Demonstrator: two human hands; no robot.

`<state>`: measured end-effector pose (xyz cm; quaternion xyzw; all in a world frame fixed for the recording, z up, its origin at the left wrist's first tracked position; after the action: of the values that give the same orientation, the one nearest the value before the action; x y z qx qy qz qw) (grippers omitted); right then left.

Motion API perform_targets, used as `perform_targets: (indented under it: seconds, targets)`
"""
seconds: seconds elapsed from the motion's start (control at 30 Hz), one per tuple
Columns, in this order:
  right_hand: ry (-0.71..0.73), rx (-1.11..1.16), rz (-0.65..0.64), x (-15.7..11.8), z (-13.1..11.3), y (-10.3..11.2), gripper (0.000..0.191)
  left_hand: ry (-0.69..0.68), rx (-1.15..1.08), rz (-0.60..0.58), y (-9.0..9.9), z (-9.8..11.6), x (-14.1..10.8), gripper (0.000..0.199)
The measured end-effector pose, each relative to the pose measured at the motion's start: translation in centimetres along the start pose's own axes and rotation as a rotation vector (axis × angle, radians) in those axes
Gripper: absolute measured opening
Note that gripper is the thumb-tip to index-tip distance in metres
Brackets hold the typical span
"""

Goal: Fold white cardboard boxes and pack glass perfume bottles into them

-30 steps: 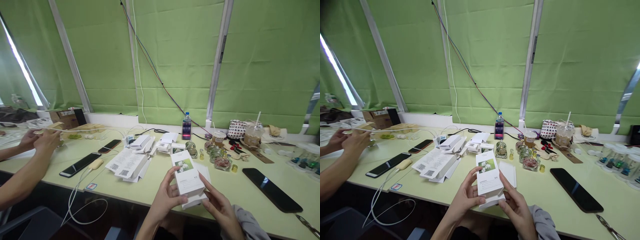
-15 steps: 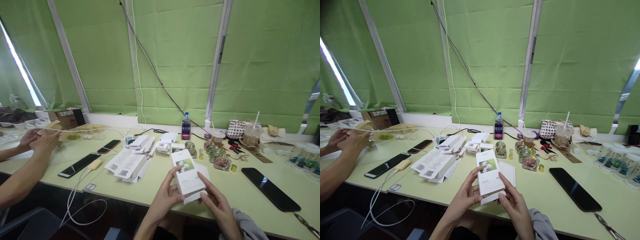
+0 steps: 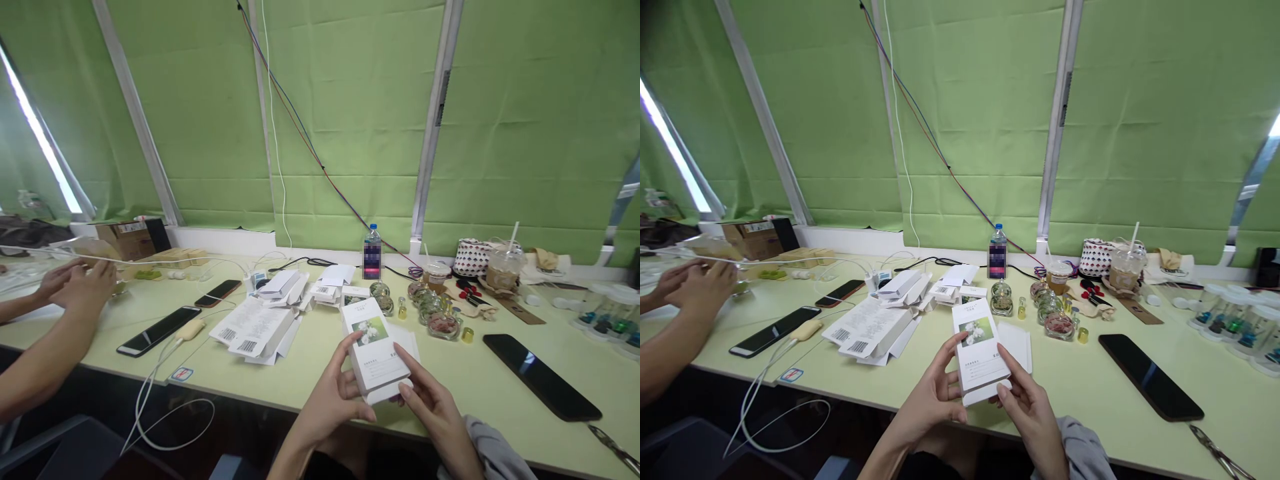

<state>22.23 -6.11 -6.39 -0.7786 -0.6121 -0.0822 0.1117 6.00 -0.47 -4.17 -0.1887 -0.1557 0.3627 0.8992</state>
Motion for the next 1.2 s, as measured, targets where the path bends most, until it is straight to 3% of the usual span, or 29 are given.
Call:
perform_targets:
  seconds: [0.17, 0.53, 0.7, 0.9, 1.2]
  targets:
    - [0.013, -0.107, -0.051, 0.2, 0.3, 0.3, 0.056, -0.007, 0.024, 0.011, -0.3, -0.2, -0.1, 0.109]
    - [0.028, -0.187, 0.025, 0.0, 0.0, 0.3, 0.053, -0.035, 0.054, 0.063, 0.0, -0.6, 0.0, 0.101]
    - [0.028, -0.208, -0.015, 0.1, 0.0, 0.4, 0.053, -0.047, 0.054, 0.050, -0.1, -0.6, -0.1, 0.099]
    - [0.051, -0.190, -0.017, 0.1, 0.2, 0.3, 0.051, 0.007, 0.035, -0.001, -1.1, -0.1, -0.4, 0.089]
    - [0.076, -0.198, -0.048, 0.0, 0.1, 0.3, 0.049, -0.119, -0.160, -0.041, -2.7, -0.1, -0.4, 0.088]
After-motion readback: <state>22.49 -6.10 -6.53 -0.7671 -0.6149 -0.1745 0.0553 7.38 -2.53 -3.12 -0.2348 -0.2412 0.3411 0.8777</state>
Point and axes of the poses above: each hand's wrist, its own x-axis towards the middle knuckle, its own y-axis out of the back of the hand, z = x × y, the point moved 4 cm from there along x, towards the middle knuckle, and after that the axes turned 7 degrees about -x, right-handed, at the moved point
